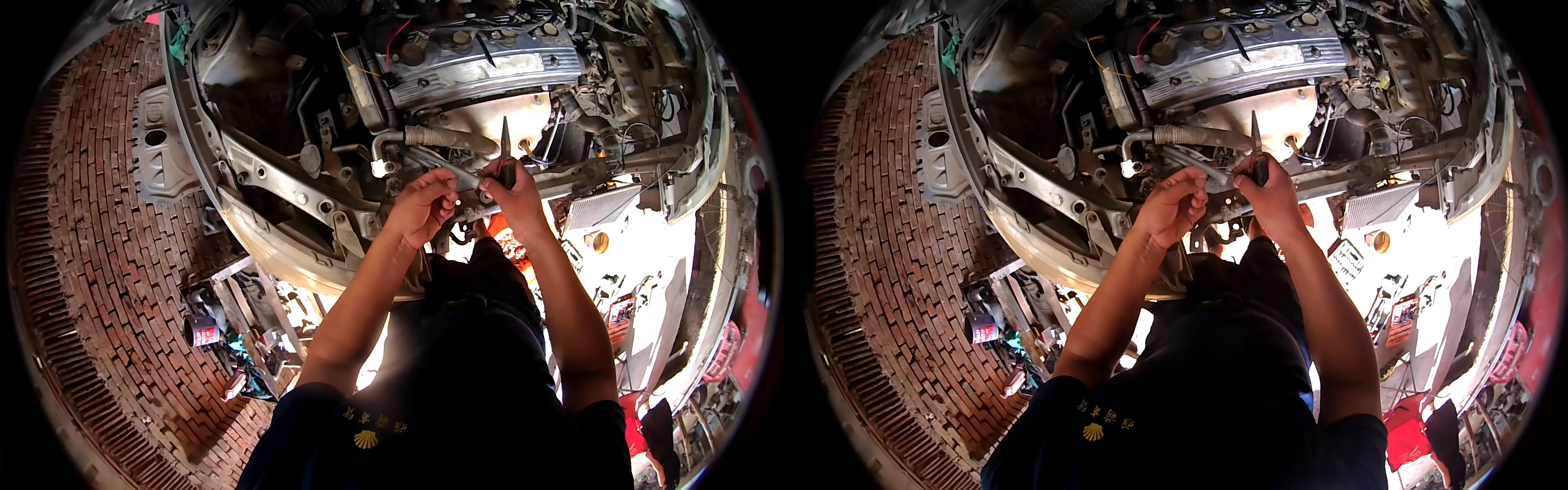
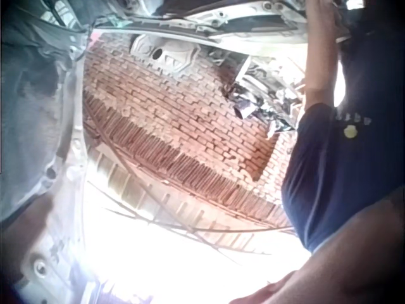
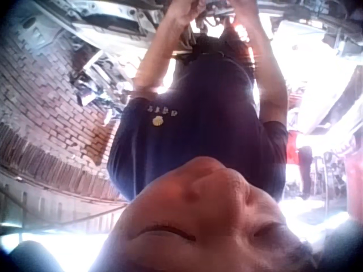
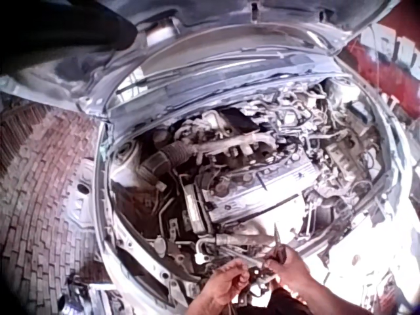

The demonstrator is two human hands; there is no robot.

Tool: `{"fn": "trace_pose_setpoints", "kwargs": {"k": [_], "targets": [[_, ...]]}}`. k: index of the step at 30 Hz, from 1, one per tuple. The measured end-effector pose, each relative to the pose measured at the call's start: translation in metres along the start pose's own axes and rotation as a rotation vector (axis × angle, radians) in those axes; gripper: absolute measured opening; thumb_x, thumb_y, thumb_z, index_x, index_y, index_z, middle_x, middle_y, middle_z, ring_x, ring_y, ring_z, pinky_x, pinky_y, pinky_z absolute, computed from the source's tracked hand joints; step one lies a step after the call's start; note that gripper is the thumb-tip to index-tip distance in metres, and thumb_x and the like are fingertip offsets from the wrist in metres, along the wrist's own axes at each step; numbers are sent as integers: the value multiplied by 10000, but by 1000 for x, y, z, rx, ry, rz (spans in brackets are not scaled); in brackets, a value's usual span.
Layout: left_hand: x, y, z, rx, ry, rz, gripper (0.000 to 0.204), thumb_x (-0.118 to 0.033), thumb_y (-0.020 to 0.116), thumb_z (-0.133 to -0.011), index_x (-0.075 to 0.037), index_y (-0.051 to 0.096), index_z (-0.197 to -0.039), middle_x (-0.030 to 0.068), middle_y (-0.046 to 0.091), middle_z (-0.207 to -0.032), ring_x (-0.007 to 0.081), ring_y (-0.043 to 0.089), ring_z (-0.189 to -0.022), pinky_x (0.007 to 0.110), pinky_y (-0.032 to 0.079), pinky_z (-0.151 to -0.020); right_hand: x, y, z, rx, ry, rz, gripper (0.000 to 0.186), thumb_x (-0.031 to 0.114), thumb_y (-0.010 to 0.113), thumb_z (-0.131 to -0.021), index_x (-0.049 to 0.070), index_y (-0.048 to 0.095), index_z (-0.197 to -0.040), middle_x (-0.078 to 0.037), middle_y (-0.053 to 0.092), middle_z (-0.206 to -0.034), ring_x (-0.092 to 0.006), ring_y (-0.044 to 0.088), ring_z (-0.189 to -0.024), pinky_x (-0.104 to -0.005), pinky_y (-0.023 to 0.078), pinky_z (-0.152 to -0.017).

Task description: The person works on electrical wiring inside the engine bay of a car. They use a pair of pliers to manipulate and secure wires, also handling a smaller wire connector and touching parts of the engine block during the process.

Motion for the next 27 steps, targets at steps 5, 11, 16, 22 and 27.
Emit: {"fn": "trace_pose_setpoints", "kwargs": {"k": [5, 11, 16, 22, 27], "targets": [[6, -9, 0, -48, 10, -70, 108, -21, 623, -978, -55, 675, -1066, 28, 647, -853, 125, 574, -683, 264, 444, -622, 19, 13, 11, -10, -139, 243, 280, 127, 796, -868, -4, 618, -1041, -78, 689, -982, -174, 649, -851, -335, 522, -804], [8, -10, -5, -89, 145, -215, 108, -25, 632, -967, -57, 711, -1032, 5, 687, -862, 113, 607, -699, 269, 466, -643, 56, 31, 29, -99, -480, 577, 421, 136, 820, -813, 40, 631, -1176, -124, 644, -1074, -309, 684, -940, -420, 547, -900], [8, -4, -5, -80, 254, -275, 116, -39, 625, -968, -75, 716, -1030, -17, 694, -909, 103, 614, -813, 279, 470, -771, 62, 40, 18, -35, -510, 559, 402, 114, 784, -847, 46, 621, -1208, -120, 695, -1041, -294, 704, -902, -391, 567, -833], [-7, 11, -3, 78, 307, 107, 162, -35, 553, -1001, -76, 637, -1133, 31, 670, -1117, 140, 599, -1031, 303, 436, -957, 43, 45, 3, 9, -122, 114, 167, 117, 703, -959, 13, 631, -1069, -57, 699, -880, -156, 661, -798, -324, 534, -744], [0, 11, -9, 153, 322, 161, 77, -81, 571, -1049, -53, 617, -1105, 73, 716, -1011, 181, 663, -917, 334, 511, -883, 34, 48, 3, 69, 193, -215, 180, 159, 696, -958, 30, 665, -1080, -51, 717, -913, -139, 662, -815, -334, 541, -756]]}}
Point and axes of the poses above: each hand's wrist, its own z-axis away from the middle knuckle, its own y-axis out of the palm, x = y × z, the point moved 6 cm from there along -z, towards the middle knuckle
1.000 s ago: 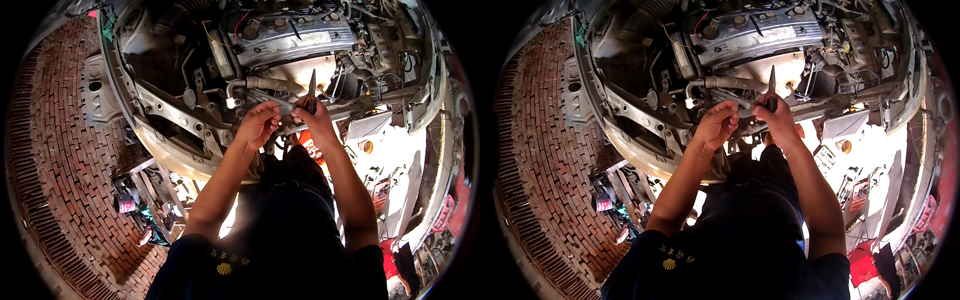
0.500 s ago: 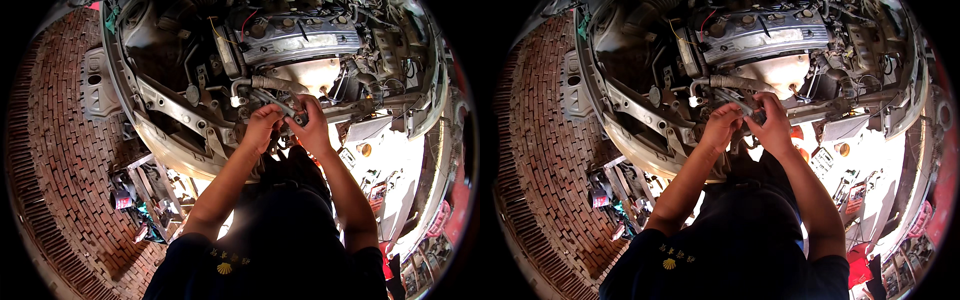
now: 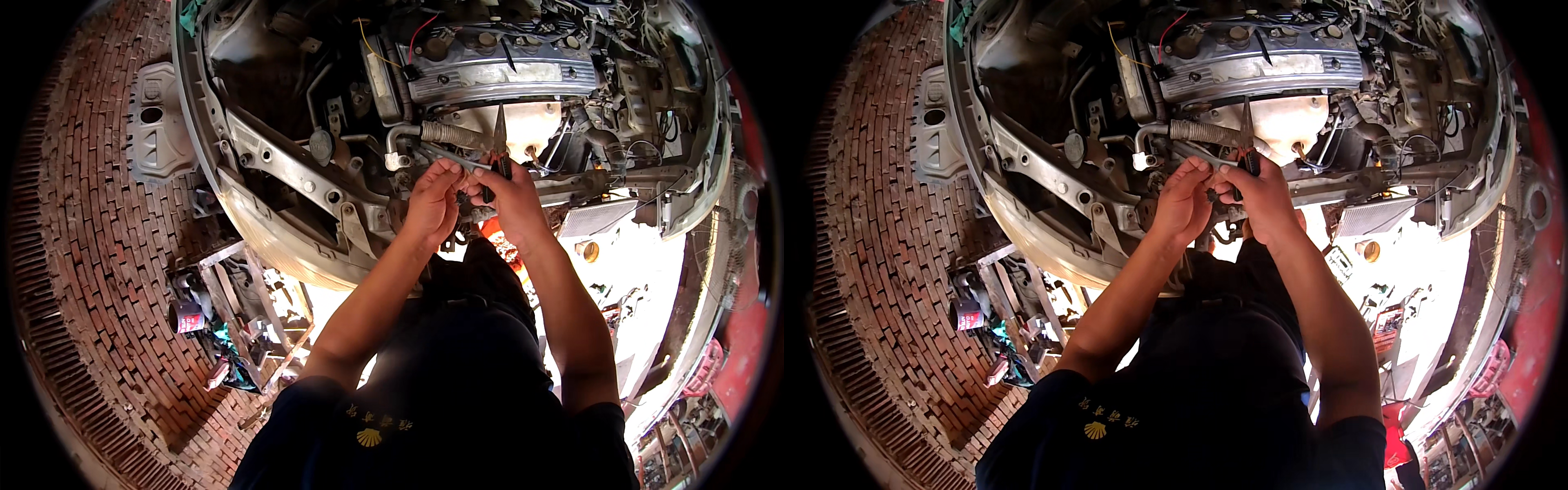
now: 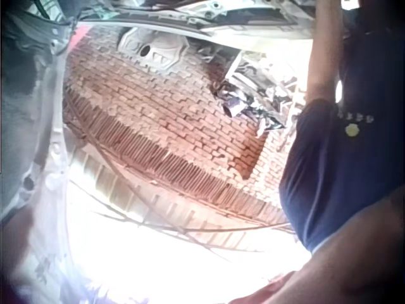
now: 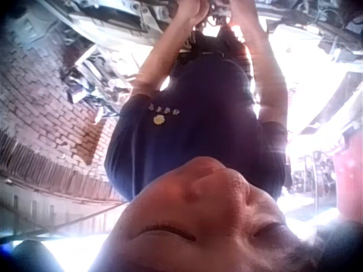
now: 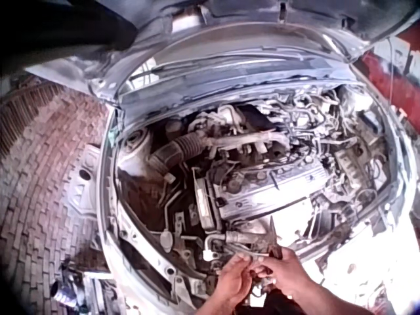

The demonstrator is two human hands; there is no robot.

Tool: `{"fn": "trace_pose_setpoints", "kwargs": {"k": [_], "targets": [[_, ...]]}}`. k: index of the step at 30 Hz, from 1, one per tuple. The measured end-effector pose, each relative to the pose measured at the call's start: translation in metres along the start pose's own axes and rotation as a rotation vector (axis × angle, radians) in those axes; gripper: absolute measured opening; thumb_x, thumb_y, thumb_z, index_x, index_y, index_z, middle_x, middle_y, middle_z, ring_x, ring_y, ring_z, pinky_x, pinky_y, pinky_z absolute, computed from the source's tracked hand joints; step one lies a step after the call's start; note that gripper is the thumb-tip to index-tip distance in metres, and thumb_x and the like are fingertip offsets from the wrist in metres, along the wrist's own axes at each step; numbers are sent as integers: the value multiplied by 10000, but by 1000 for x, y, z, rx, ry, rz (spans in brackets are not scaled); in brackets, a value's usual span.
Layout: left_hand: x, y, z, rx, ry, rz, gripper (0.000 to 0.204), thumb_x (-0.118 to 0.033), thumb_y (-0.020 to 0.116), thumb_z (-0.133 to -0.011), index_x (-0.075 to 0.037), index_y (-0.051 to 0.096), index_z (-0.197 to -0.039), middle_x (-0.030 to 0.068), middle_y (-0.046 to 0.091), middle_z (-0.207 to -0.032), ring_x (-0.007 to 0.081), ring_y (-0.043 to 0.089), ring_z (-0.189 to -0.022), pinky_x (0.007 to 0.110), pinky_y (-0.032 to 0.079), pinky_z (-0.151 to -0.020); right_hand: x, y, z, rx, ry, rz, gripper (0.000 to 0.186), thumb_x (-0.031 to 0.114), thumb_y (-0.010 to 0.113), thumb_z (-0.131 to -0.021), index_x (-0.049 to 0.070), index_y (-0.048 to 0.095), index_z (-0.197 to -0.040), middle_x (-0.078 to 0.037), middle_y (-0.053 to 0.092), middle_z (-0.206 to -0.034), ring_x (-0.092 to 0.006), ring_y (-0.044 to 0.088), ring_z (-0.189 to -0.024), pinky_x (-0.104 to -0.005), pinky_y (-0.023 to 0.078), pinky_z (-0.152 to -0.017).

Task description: The person works on electrical wiring inside the engine bay of a car. They use a pair of pliers to manipulate and secure wires, also handling a smaller wire connector and touching parts of the engine block during the process.

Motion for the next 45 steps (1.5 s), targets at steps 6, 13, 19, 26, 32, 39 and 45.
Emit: {"fn": "trace_pose_setpoints", "kwargs": {"k": [6, 13, 19, 26, 32, 39, 45], "targets": [[-3, -5, -1, -150, 115, -12, 143, 21, 641, -992, -84, 557, -1040, 75, 724, -994, 184, 699, -963, 331, 532, -856, 0, -2, 0, 72, 140, -43, 229, 230, 721, -935, 71, 691, -1096, -33, 723, -949, -144, 642, -816, -373, 514, -773], [-8, 6, -1, -103, 295, -278, 91, -9, 610, -1041, -49, 571, -1113, 30, 692, -957, 128, 669, -867, 260, 522, -807, -1, -10, -8, -30, 135, -16, 191, 199, 702, -938, 64, 666, -1068, -36, 721, -902, -131, 663, -792, -341, 557, -752], [-7, 8, 3, -113, 293, -573, 394, 0, 618, -1032, 0, 546, -1419, 26, 648, -1010, 87, 649, -857, 234, 530, -775, 19, -5, -9, -48, 61, 146, 216, 212, 704, -923, 51, 661, -1060, -42, 713, -911, -136, 677, -804, -348, 569, -775], [-20, 10, 0, -282, 374, -824, 300, 4, 663, -981, 19, 632, -1279, 23, 696, -903, 52, 632, -781, 232, 521, -664, 29, -5, -14, -21, 4, 194, 234, 212, 706, -922, 28, 658, -1059, -50, 709, -922, -153, 685, -825, -339, 576, -787], [-37, 27, 6, -320, 476, -1271, 229, -16, 650, -967, 14, 671, -1193, 174, 711, -910, 241, 709, -752, 343, 546, -664, 38, 4, -13, 8, -27, 178, 251, 212, 711, -921, 17, 661, -1069, -58, 714, -944, -160, 691, -850, -345, 581, -800], [-53, 42, 12, -274, 899, -1516, 164, -51, 626, -990, 1, 686, -1133, 188, 665, -836, 376, 634, -693, 423, 512, -653, 40, -11, 2, -26, -229, 641, 291, 271, 674, -993, -9, 649, -1068, -149, 730, -926, -261, 716, -873, -388, 558, -787], [-56, 37, 7, -358, 736, -1503, 128, -116, 611, -1019, -10, 681, -1042, 189, 636, -794, 402, 617, -695, 469, 475, -635, 21, -25, 15, -161, -468, 1435, 359, 149, 661, -947, -2, 574, -1261, -214, 655, -1113, -421, 642, -1080, -522, 532, -911]]}}
Point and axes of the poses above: each hand's wrist, its own z-axis away from the middle knuckle, its own y-axis out of the palm, x = y × z, the point moved 6 cm from there along -z, towards the middle knuckle
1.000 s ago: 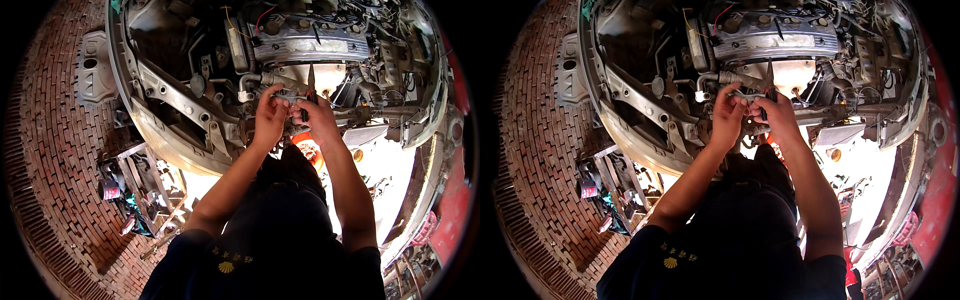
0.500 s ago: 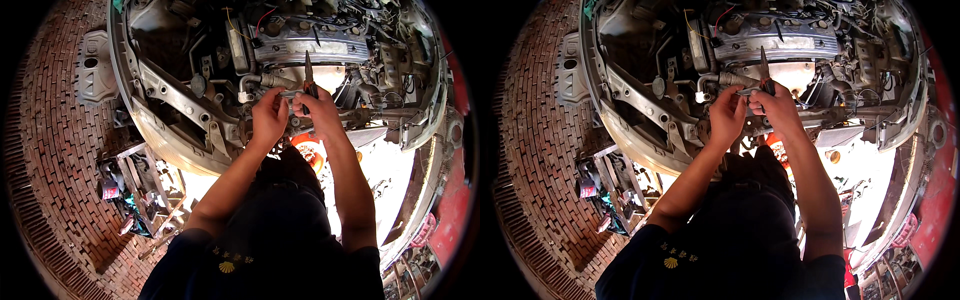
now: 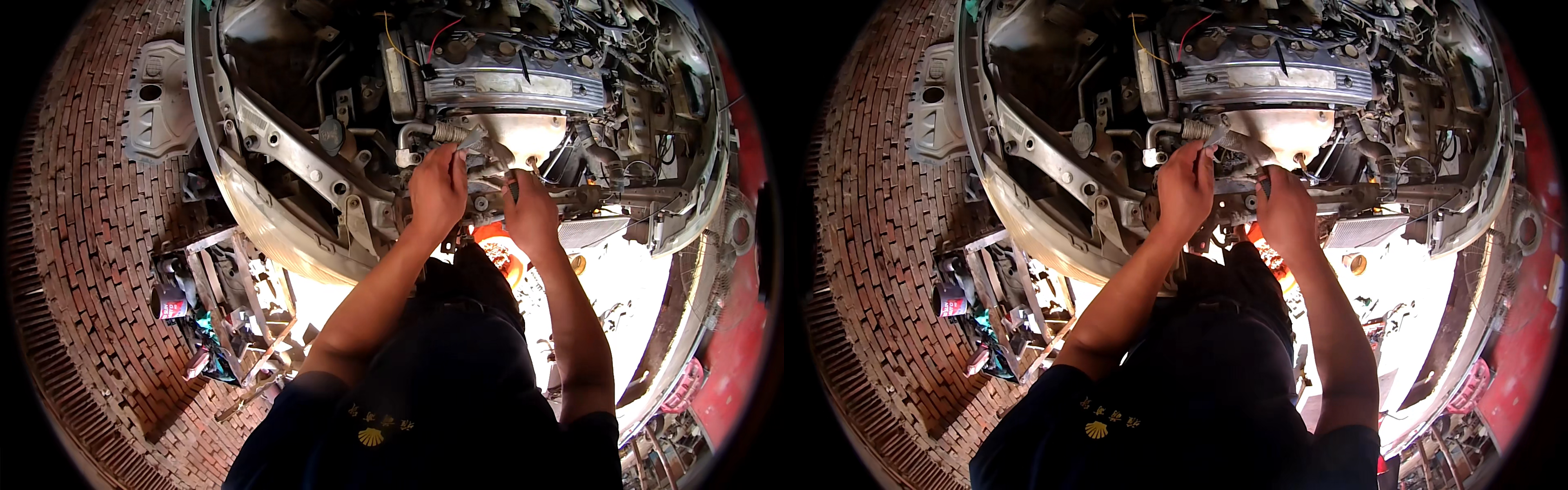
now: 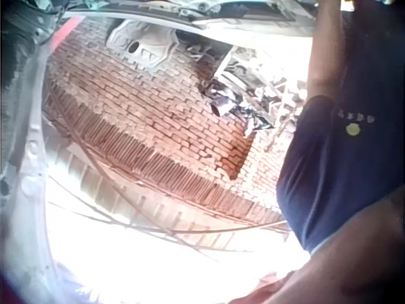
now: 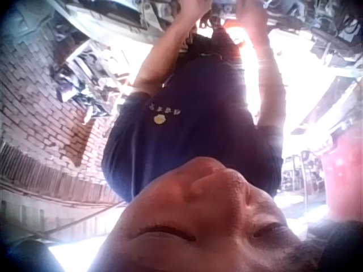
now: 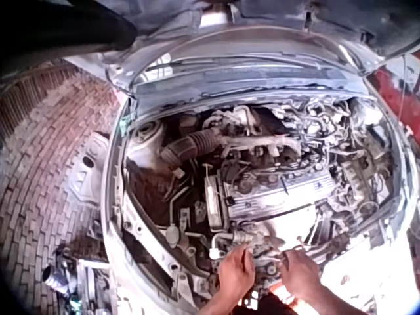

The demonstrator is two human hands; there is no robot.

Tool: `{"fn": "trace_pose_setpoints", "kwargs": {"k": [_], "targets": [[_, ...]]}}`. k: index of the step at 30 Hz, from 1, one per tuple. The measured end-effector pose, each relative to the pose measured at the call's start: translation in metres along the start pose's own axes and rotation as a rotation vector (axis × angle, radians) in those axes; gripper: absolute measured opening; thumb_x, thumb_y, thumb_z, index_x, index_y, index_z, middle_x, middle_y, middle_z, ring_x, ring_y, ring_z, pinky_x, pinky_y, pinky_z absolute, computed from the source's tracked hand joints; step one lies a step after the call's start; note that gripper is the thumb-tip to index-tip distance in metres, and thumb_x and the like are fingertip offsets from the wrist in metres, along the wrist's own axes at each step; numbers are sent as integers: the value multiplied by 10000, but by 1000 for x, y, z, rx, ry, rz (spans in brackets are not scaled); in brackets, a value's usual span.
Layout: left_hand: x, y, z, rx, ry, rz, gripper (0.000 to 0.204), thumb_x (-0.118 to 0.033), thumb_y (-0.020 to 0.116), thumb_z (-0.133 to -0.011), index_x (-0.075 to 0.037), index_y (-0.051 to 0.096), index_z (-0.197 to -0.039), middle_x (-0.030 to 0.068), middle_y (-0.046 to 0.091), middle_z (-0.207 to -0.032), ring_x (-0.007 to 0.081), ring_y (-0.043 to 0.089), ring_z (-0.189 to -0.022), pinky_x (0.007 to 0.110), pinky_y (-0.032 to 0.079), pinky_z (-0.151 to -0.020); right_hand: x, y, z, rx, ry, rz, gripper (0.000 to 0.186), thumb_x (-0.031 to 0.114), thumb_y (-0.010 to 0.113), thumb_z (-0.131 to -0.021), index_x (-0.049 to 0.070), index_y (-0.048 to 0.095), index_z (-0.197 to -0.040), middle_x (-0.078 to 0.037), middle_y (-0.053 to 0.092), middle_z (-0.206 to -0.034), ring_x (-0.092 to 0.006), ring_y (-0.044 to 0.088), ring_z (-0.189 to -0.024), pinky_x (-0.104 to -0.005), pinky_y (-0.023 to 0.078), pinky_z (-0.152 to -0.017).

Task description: The person works on electrical wiring inside the engine bay of a car. They use a pair of pliers to manipulate and secure wires, also handling a smaller wire connector and touching parts of the engine block during the process.

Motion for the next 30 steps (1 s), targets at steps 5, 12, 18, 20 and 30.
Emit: {"fn": "trace_pose_setpoints", "kwargs": {"k": [5, 12, 18, 20, 30], "targets": [[4, 0, 0, 44, -87, 12, 129, -129, 624, -1011, -14, 677, -1029, 202, 642, -822, 425, 621, -731, 479, 484, -658, 13, 6, -4, 25, -15, -109, 542, 2, 653, -898, -19, 480, -1411, -254, 582, -1283, -460, 580, -1210, -513, 491, -1011], [5, 0, 6, 88, 71, -24, 131, -119, 650, -986, -6, 673, -1048, 228, 663, -919, 453, 637, -841, 482, 508, -726, 33, -1, -13, 8, -106, 16, 471, 63, 657, -915, -39, 503, -1348, -256, 617, -1234, -466, 599, -1169, -526, 501, -983], [7, 1, 9, 145, -50, 41, 188, -116, 642, -997, -10, 670, -1150, 213, 683, -865, 405, 654, -717, 441, 517, -658, 23, 14, -12, 305, 129, -222, 303, 198, 636, -988, -31, 596, -1182, -221, 712, -1028, -434, 684, -995, -500, 536, -886], [10, 3, 12, 128, -58, 98, 214, -122, 637, -1010, -15, 661, -1193, 205, 688, -829, 376, 667, -683, 412, 521, -636, 13, 24, -10, 374, 160, -316, 296, 227, 632, -1005, -29, 610, -1150, -200, 725, -967, -388, 714, -935, -463, 552, -845], [11, -3, 13, 27, 68, 128, 182, -48, 657, -976, 21, 663, -1144, 224, 691, -940, 428, 678, -812, 438, 542, -712, 21, 26, -1, 428, 297, -646, 304, 225, 631, -1005, -58, 605, -1112, -171, 696, -950, -333, 683, -887, -420, 538, -820]]}}
Point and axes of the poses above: each hand's wrist, its own z-axis away from the middle knuckle, its own y-axis out of the palm, x = y × z, the point moved 6 cm from there along -z, towards the middle knuckle
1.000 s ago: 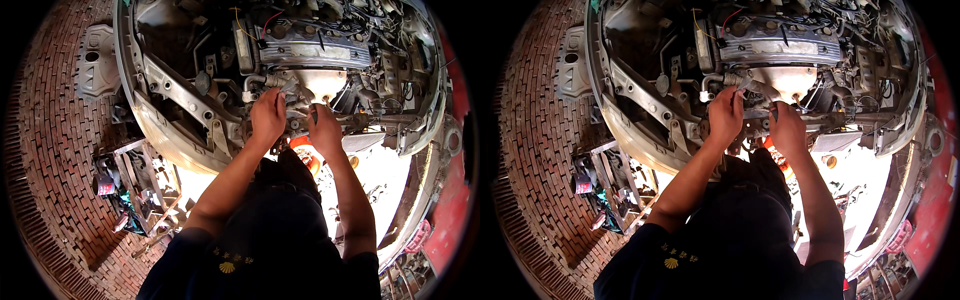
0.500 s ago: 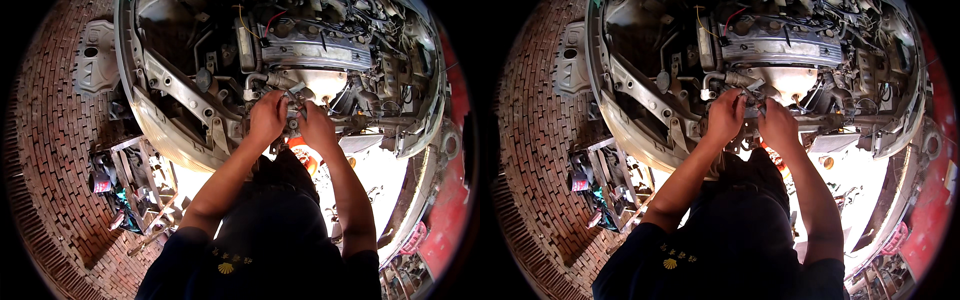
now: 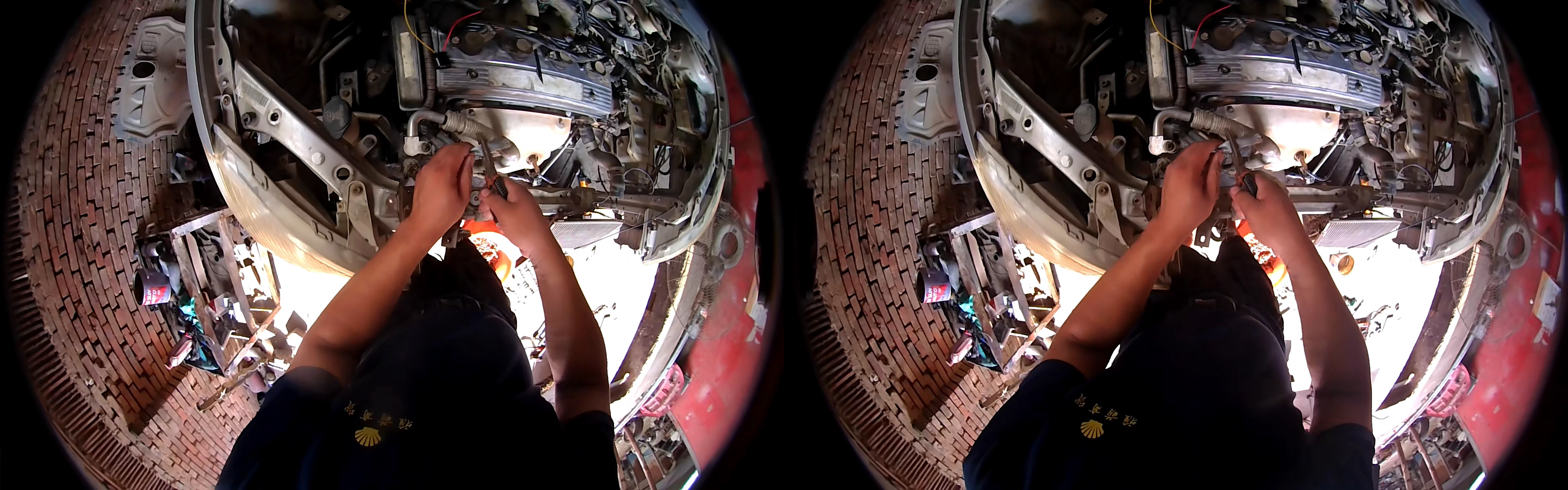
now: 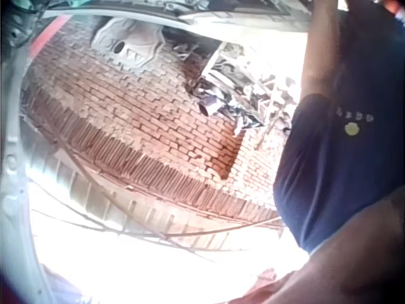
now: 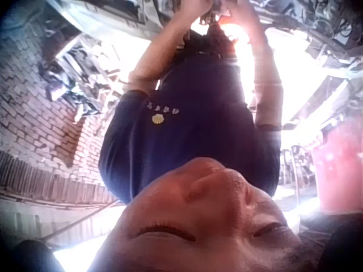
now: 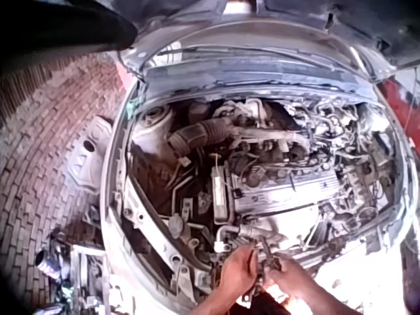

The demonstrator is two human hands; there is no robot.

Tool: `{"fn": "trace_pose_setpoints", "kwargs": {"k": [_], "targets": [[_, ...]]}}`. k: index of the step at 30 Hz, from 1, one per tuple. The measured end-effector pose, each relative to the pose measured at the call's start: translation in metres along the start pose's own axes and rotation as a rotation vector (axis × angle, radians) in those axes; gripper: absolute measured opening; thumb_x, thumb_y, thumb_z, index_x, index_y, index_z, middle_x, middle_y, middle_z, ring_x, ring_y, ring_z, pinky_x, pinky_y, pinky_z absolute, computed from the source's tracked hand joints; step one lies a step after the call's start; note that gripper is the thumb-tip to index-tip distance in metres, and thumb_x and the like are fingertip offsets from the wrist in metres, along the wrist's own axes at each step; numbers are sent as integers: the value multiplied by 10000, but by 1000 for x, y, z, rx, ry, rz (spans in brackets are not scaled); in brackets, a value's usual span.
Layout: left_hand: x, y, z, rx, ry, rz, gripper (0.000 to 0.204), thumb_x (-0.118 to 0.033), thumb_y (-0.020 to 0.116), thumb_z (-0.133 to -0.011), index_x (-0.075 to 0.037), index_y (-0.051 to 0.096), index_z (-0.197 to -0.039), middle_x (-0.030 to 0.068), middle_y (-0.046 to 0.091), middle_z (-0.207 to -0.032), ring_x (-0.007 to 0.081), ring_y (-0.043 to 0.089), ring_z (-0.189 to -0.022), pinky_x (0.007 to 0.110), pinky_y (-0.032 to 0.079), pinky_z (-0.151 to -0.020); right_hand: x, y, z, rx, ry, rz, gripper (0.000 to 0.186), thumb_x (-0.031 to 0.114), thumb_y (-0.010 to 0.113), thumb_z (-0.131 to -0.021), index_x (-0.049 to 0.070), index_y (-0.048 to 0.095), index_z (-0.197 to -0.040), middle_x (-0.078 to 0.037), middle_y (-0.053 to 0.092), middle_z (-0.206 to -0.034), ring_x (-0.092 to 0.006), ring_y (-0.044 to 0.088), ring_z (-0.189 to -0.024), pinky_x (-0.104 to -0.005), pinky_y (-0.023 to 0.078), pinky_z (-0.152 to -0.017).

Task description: The person works on electrical wiring inside the engine bay of a car. They use a pair of pliers to manipulate and secure wires, also handling a smaller wire connector and touching parts of the engine block during the process.

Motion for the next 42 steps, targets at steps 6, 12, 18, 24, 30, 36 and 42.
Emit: {"fn": "trace_pose_setpoints", "kwargs": {"k": [6, 12, 18, 24, 30, 36, 42], "targets": [[-1, -4, 1, 20, 20, -11, 132, -9, 635, -948, -3, 665, -1076, 212, 636, -906, 451, 637, -850, 499, 528, -730, 27, 2, 3, -364, -344, 544, 400, 168, 623, -987, -67, 519, -1293, -284, 601, -1251, -504, 573, -1145, -546, 481, -985], [2, -5, 4, 37, -2, -3, 169, 26, 639, -900, -10, 665, -1063, 203, 621, -890, 442, 633, -840, 502, 525, -731, 30, 13, -2, -342, -355, 597, 454, 111, 647, -954, -100, 475, -1318, -314, 566, -1254, -497, 559, -1185, -548, 471, -1005], [4, -2, 6, 70, 20, -36, 226, 25, 644, -858, -17, 668, -1079, 188, 616, -902, 430, 632, -849, 505, 525, -742, 27, 12, -4, -305, -301, 750, 435, 142, 665, -946, -85, 502, -1280, -294, 618, -1196, -478, 600, -1127, -564, 478, -954], [1, -2, 4, 58, 48, -10, 218, 50, 628, -892, 3, 672, -1101, 203, 595, -864, 422, 612, -804, 482, 507, -699, 7, 9, -16, -378, -287, 557, 259, 205, 638, -998, -26, 557, -1083, -265, 654, -1018, -476, 630, -1002, -538, 483, -879], [4, -2, 7, 60, 49, -21, 202, 29, 641, -903, 24, 671, -1102, 206, 617, -883, 425, 628, -811, 478, 520, -714, 14, 4, -24, -383, -287, 490, 298, 250, 683, -972, -42, 630, -994, -269, 700, -889, -471, 683, -874, -496, 530, -755], [3, -2, 6, 36, 48, -14, 172, 7, 650, -916, 22, 677, -1085, 201, 627, -885, 413, 641, -787, 465, 525, -699, 4, 5, -28, -343, -187, 408, 326, 295, 708, -943, -23, 660, -996, -266, 710, -854, -464, 697, -830, -489, 543, -732], [4, -2, 1, 69, -33, 32, 146, -38, 679, -923, 5, 690, -1062, 171, 644, -866, 352, 650, -743, 421, 517, -670, -2, 6, -22, -182, -134, 264, 343, 280, 690, -948, -23, 617, -1092, -286, 708, -973, -467, 689, -957, -513, 537, -835]]}}
Point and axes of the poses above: each hand's wrist, its own z-axis away from the middle knuckle, its own y-axis out of the palm, x = y × z, the point moved 6 cm from there along -z, towards the middle knuckle
